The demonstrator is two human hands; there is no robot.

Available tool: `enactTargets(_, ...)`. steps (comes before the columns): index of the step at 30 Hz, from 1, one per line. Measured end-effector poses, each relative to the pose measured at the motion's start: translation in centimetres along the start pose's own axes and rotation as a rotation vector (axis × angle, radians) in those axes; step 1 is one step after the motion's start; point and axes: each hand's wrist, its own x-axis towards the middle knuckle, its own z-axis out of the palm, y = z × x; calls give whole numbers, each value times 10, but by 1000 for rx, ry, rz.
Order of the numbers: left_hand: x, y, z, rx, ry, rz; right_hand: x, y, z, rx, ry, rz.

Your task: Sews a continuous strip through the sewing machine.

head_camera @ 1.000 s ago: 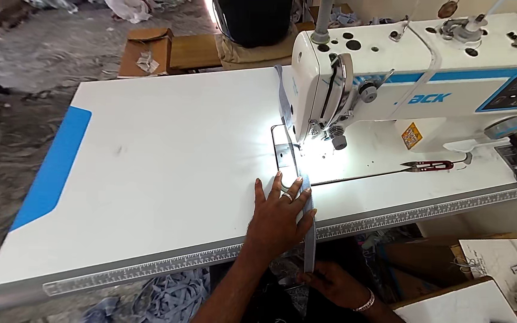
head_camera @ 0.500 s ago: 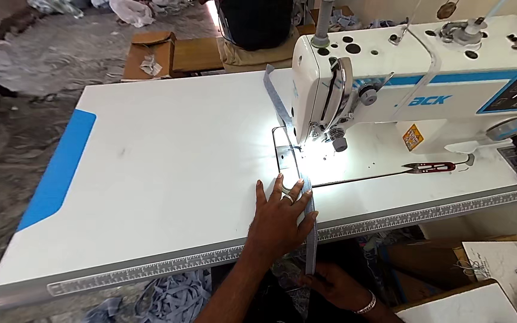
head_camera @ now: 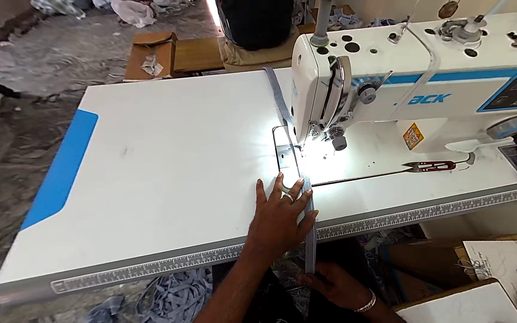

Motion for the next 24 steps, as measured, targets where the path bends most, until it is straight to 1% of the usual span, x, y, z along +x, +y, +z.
enactTargets(24,0,0,0,-7,1,1,0,1,0,-26,11,1)
